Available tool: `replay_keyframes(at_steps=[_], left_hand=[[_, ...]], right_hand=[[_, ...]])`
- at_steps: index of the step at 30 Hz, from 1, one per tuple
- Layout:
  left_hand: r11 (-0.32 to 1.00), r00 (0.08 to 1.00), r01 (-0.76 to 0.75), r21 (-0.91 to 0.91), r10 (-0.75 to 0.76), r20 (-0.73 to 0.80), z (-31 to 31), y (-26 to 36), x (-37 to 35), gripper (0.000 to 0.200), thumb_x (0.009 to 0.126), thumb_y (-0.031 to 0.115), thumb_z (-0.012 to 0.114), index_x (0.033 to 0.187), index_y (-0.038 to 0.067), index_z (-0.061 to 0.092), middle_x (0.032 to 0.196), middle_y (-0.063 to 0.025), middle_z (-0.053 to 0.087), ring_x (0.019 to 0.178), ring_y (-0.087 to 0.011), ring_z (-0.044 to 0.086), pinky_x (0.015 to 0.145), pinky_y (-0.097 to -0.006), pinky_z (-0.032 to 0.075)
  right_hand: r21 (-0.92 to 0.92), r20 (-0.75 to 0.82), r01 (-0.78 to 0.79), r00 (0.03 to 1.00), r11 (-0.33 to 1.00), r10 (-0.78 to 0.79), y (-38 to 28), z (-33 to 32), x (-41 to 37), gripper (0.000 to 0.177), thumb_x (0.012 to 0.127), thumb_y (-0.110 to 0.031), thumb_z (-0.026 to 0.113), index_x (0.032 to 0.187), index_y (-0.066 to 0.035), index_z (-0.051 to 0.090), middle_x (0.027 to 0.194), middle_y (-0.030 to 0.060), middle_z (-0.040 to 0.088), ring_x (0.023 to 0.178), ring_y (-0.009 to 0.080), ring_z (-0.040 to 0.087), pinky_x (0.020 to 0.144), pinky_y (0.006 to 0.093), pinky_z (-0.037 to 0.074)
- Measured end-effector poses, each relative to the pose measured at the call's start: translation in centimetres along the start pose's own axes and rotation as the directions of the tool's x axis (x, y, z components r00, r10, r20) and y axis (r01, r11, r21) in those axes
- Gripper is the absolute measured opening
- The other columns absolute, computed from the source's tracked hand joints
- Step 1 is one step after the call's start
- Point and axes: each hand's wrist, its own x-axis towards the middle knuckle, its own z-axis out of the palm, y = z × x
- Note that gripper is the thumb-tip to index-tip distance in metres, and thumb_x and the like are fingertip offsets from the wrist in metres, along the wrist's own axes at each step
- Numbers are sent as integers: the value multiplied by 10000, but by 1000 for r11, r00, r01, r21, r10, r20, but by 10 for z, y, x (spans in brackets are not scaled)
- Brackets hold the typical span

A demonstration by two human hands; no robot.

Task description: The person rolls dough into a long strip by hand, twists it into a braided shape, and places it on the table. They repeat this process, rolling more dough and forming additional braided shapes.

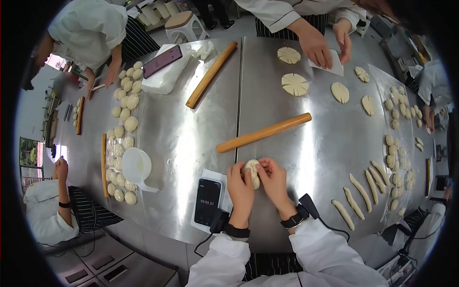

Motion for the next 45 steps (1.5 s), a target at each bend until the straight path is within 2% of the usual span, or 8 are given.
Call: replay_keyframes(at_steps=[4, 7, 16, 25, 28, 37, 40, 45], left_hand=[[949, 959, -236, 209, 262, -105, 8, 9, 4, 177, 842, 52, 625, 1017, 39, 648, 1019, -130, 572, 890, -321, 563, 759, -405, 468], [934, 945, -319, 162, 327, -25, 10, 0, 2, 173, 818, 19, 634, 986, 44, 666, 1004, -111, 574, 883, -304, 560, 762, -395, 464], [958, 958, -287, -7, 287, 9, 6, -13, 2, 307, 778, -77, 599, 1033, 56, 709, 966, -98, 578, 862, -260, 545, 755, -333, 455], [934, 944, -328, 144, 329, 12, 8, -6, 8, 302, 790, -76, 572, 1044, 35, 692, 994, -112, 596, 889, -270, 548, 765, -348, 459], [972, 971, -233, -31, 231, -64, 8, -6, 9, 259, 807, -42, 583, 1038, 19, 686, 1010, -121, 611, 917, -280, 551, 806, -353, 453], [942, 947, -317, 107, 320, -9, 4, -14, 1, 205, 834, 10, 606, 1025, 7, 678, 1006, -114, 625, 935, -297, 548, 836, -379, 447], [952, 954, -299, 65, 300, -9, 2, -13, 1, 212, 834, 7, 606, 1032, 13, 679, 1012, -115, 621, 940, -297, 544, 841, -383, 444], [951, 955, -295, 91, 295, 11, -1, -12, -3, 227, 852, 9, 585, 1063, 7, 668, 1076, -124, 611, 971, -304, 545, 873, -396, 437]], right_hand=[[-388, -23, 211, 971, 897, -239, -8, -3, 7, 142, 849, -48, 660, 980, -6, 623, 931, 130, 626, 729, 224, 638, 622, 303, 509], [-360, 23, 249, 966, 899, -259, -4, -13, 14, 158, 838, -46, 666, 984, 0, 627, 923, 119, 611, 709, 253, 626, 617, 324, 503], [-332, 106, 284, 959, 899, -264, -2, -21, 21, 109, 842, -24, 654, 948, 1, 647, 880, 125, 610, 698, 270, 617, 602, 318, 482], [-336, 84, 267, 964, 903, -253, -5, -19, 22, 97, 840, -31, 664, 929, 6, 652, 864, 106, 616, 671, 226, 618, 583, 296, 480], [-266, 100, 228, 973, 937, -209, -11, -20, 23, 122, 836, -63, 679, 935, 1, 651, 861, 102, 613, 667, 223, 617, 585, 294, 487], [-519, 163, 268, 963, 811, -214, -14, -13, 30, 169, 828, -133, 706, 922, -12, 633, 867, 106, 613, 680, 222, 634, 591, 309, 506], [-384, 145, 214, 975, 898, -170, -17, -17, 33, 179, 824, -139, 711, 929, -15, 635, 868, 107, 613, 687, 229, 639, 592, 315, 508], [-467, 177, 260, 964, 845, -199, -20, -15, 33, 129, 859, -115, 679, 921, -8, 642, 850, 100, 616, 669, 195, 630, 581, 286, 496]])
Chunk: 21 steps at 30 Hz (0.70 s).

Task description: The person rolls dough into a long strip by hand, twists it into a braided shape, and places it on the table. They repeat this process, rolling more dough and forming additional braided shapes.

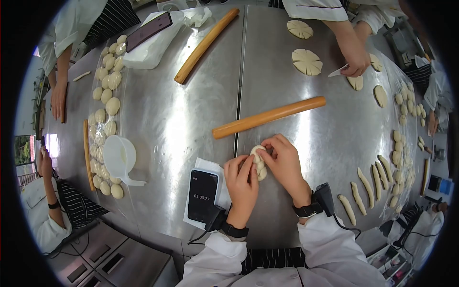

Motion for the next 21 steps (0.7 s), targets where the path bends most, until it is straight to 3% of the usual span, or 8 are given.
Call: replay_keyframes(at_steps=[1, 4, 5, 7, 10, 13, 16, 21], left_hand=[[1000, 1000, 12, 9, -12, 10, -1, 0, -1, 231, 860, 14, 577, 1075, 1, 662, 1098, -129, 610, 990, -309, 547, 890, -402, 435], [997, 997, -72, -25, 73, 40, -5, -5, -2, 334, 897, 74, 551, 1216, -17, 588, 1268, -170, 556, 1185, -354, 503, 1011, -439, 381], [990, 984, -133, 43, 127, 126, -5, -2, 1, 387, 900, 106, 556, 1265, -20, 541, 1325, -178, 509, 1246, -359, 452, 1044, -453, 345], [950, 929, -269, 158, 212, 305, -3, 5, 6, 512, 906, 169, 565, 1363, -28, 447, 1440, -194, 415, 1366, -369, 349, 1111, -482, 274], [948, 893, -234, 216, 121, 434, 2, 7, 5, 654, 881, 252, 598, 1427, -12, 354, 1512, -184, 312, 1426, -348, 250, 1143, -496, 215], [917, 911, -264, 298, 136, 390, -11, 18, 5, 713, 857, 326, 613, 1430, -9, 351, 1516, -172, 309, 1427, -335, 246, 1142, -515, 199], [862, 833, -404, 306, 208, 514, 5, 6, 7, 747, 862, 382, 602, 1440, -8, 335, 1528, -167, 293, 1428, -335, 245, 1139, -537, 172], [886, 843, -362, 289, 179, 507, -3, 10, -5, 779, 859, 423, 599, 1444, -11, 326, 1538, -166, 274, 1431, -341, 231, 1138, -553, 146]], right_hand=[[23, -11, 7, 1000, 1000, -7, 1, 0, 0, 122, 873, -115, 669, 924, -6, 643, 843, 95, 619, 655, 179, 625, 577, 275, 492], [365, -44, -198, 972, 910, 229, 4, -4, -7, 124, 916, -112, 627, 941, 9, 641, 810, 71, 627, 617, 120, 597, 557, 244, 473], [396, -88, -164, 973, 904, 215, 5, -7, -11, 155, 949, -130, 591, 949, 18, 640, 788, 48, 629, 594, 75, 564, 526, 220, 444], [463, -79, -210, 958, 861, 276, 8, -15, -21, 162, 959, -137, 578, 949, 12, 642, 792, 40, 631, 591, 68, 552, 506, 212, 426], [529, -58, -284, 928, 800, 367, 6, -31, -35, 203, 989, -181, 536, 960, -14, 648, 782, 13, 617, 571, 38, 506, 473, 185, 368], [581, -62, -315, 903, 751, 426, 7, -48, -49, 240, 1006, -210, 503, 957, -25, 647, 736, -13, 575, 552, 18, 462, 458, 174, 329], [625, -79, -294, 898, 723, 434, 6, -64, -62, 252, 1010, -207, 492, 944, -17, 644, 712, -26, 544, 538, 16, 435, 462, 169, 316], [576, -119, -328, 873, 749, 474, 16, -81, -85, 276, 1014, -206, 481, 913, -3, 637, 624, -43, 477, 517, 16, 384, 463, 181, 281]])
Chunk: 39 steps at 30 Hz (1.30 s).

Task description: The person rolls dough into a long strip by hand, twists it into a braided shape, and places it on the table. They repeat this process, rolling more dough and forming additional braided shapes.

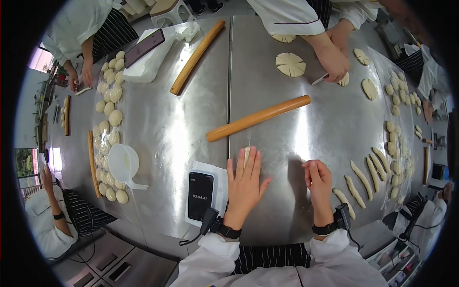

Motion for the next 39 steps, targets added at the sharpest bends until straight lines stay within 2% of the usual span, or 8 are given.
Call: replay_keyframes(at_steps=[8, 15, 19, 22, 24, 29, 32, 39], left_hand=[[984, 858, 90, -156, -156, -489, -3, 3, -43, 624, 981, 260, 433, 1462, -72, 216, 1527, -285, 200, 1422, -457, 171, 1135, -562, 148], [995, 996, 85, -56, -83, 35, 3, 6, -26, 652, 941, 254, 511, 1438, -87, 265, 1501, -285, 259, 1400, -456, 234, 1137, -537, 197], [990, 993, 115, 84, -117, 15, 7, 12, -22, 697, 909, 206, 568, 1447, -89, 238, 1512, -278, 242, 1412, -417, 231, 1143, -513, 202], [989, 980, 142, 36, -135, -147, 12, 17, -27, 688, 894, 156, 583, 1452, -65, 246, 1509, -300, 230, 1390, -480, 223, 1119, -520, 219], [994, 939, 93, 50, -71, -337, 4, 31, -38, 607, 883, 94, 561, 1422, -47, 320, 1458, -307, 311, 1331, -488, 312, 1076, -518, 271], [899, 948, -309, -309, 318, -22, 25, 103, -36, 486, 814, 27, 530, 1299, 14, 503, 1307, -212, 499, 1242, -368, 446, 1023, -479, 358], [625, 662, -733, -268, 746, -70, 65, 197, 10, 421, 785, 87, 605, 1196, 8, 565, 1196, -160, 555, 1128, -334, 506, 1025, -466, 367], [744, 743, -649, -163, 665, 77, 40, 171, -14, 293, 759, 77, 599, 1051, 61, 613, 965, -66, 572, 903, -248, 568, 820, -381, 476]], right_hand=[[44, -99, -72, 992, 996, 76, 34, -44, -26, 298, 1019, -213, 474, 873, -6, 631, 598, -63, 434, 496, 4, 337, 439, 181, 242], [8, -154, -137, 979, 991, 137, 45, -68, -61, 290, 1010, -216, 492, 875, -6, 639, 585, -70, 426, 495, 0, 331, 441, 181, 233], [1, -273, -82, 959, 997, 79, 52, -95, -92, 256, 990, -204, 530, 877, -2, 641, 609, -41, 462, 502, 15, 382, 460, 187, 281], [-519, -486, -5, 825, 855, -290, 64, -138, -109, 127, 887, -123, 641, 926, -3, 632, 819, 50, 567, 733, 160, 541, 620, 271, 422], [-878, -327, 7, 720, 478, -612, 68, -163, -115, 182, 820, -95, 694, 963, -7, 624, 958, 90, 590, 909, 248, 566, 737, 328, 458], [-902, -209, -14, 888, 431, -409, 70, -199, -123, 288, 789, -125, 717, 1021, -23, 581, 1076, 129, 579, 1032, 339, 518, 830, 406, 447], [-809, -96, 158, 914, 566, -393, 68, -211, -124, 303, 804, -161, 714, 1030, -32, 560, 1046, 144, 598, 973, 360, 566, 789, 415, 471], [-742, 223, 365, 926, 562, -306, 25, -195, -125, 253, 855, -156, 644, 1084, -70, 581, 924, 127, 642, 837, 339, 625, 724, 401, 491]])
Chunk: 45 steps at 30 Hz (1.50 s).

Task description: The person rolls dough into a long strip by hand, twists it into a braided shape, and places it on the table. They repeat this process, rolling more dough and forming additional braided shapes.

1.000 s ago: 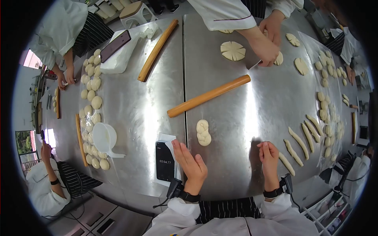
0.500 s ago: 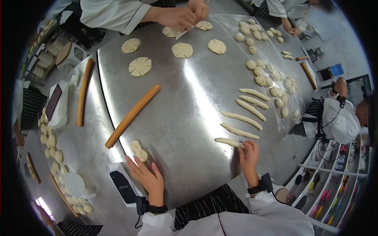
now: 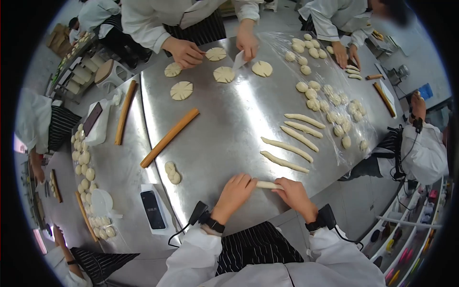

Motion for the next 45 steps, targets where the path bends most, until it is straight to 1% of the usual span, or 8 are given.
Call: replay_keyframes(at_steps=[4, 5, 16, 23, 28, 32, 38, 45], left_hand=[[966, 983, 166, 200, -145, -116, -48, -9, -73, 314, 778, 106, 597, 1087, 55, 618, 929, -52, 546, 884, -217, 554, 738, -329, 467], [954, 973, 230, 190, -232, -16, -43, -17, -94, 361, 780, 120, 612, 1134, 54, 616, 992, -63, 562, 921, -236, 558, 780, -352, 458], [789, 707, 614, 34, -530, -468, 23, -41, -54, 459, 824, 114, 549, 1271, 10, 537, 1302, -154, 535, 1279, -322, 444, 1062, -463, 336], [573, 569, 819, 22, -807, -160, 37, 51, -126, 607, 880, 246, 550, 1429, 37, 399, 1509, -169, 344, 1426, -354, 249, 1139, -565, 127], [638, 667, 745, 194, -708, -232, 11, -35, -85, 628, 865, 246, 570, 1426, 25, 395, 1497, -186, 350, 1411, -386, 254, 1138, -576, 125], [617, 627, 779, 113, -772, -104, 10, 17, -160, 622, 857, 224, 568, 1423, 33, 396, 1485, -180, 363, 1394, -379, 281, 1134, -563, 168], [682, 699, 715, 153, -696, -166, -15, -41, -133, 681, 829, 304, 633, 1405, 15, 414, 1486, -179, 362, 1396, -388, 277, 1124, -578, 184], [620, 653, 751, 226, -747, -122, -11, -17, -173, 682, 886, 370, 542, 1436, 8, 365, 1511, -165, 327, 1409, -378, 257, 1136, -568, 155]], right_hand=[[-127, 127, 498, 866, 858, -484, -17, 33, 51, 298, 854, -115, 572, 1149, -106, 609, 1062, 74, 607, 941, 243, 593, 834, 341, 448], [-136, 282, 459, 867, 878, -410, -18, 51, 61, 323, 847, -103, 530, 1153, -129, 626, 1134, 41, 566, 1012, 211, 543, 933, 359, 384], [-113, -179, 233, 951, 966, -250, -81, 142, 111, 384, 909, -162, 518, 1252, 7, 557, 1328, 176, 513, 1303, 350, 414, 1099, 539, 245], [-376, 45, 79, 997, 923, -67, -56, 140, -17, 716, 826, -395, 641, 1400, -21, 435, 1509, 181, 337, 1421, 364, 248, 1116, 585, 174], [-380, -109, 101, 982, 920, -153, -64, 122, 127, 596, 888, -375, 577, 1378, -55, 467, 1478, 192, 368, 1389, 395, 282, 1100, 600, 203], [-401, 85, 91, 994, 912, -62, -35, 109, 6, 613, 891, -425, 563, 1385, -77, 457, 1478, 179, 371, 1386, 382, 291, 1109, 570, 220], [-445, 153, 283, 959, 849, -240, -16, 78, 104, 680, 850, -488, 581, 1404, -119, 440, 1496, 148, 356, 1411, 332, 271, 1121, 535, 218], [-383, 288, 329, 930, 863, -226, 6, 53, 32, 740, 825, -482, 564, 1442, -113, 383, 1516, 111, 336, 1415, 302, 270, 1134, 496, 206]])
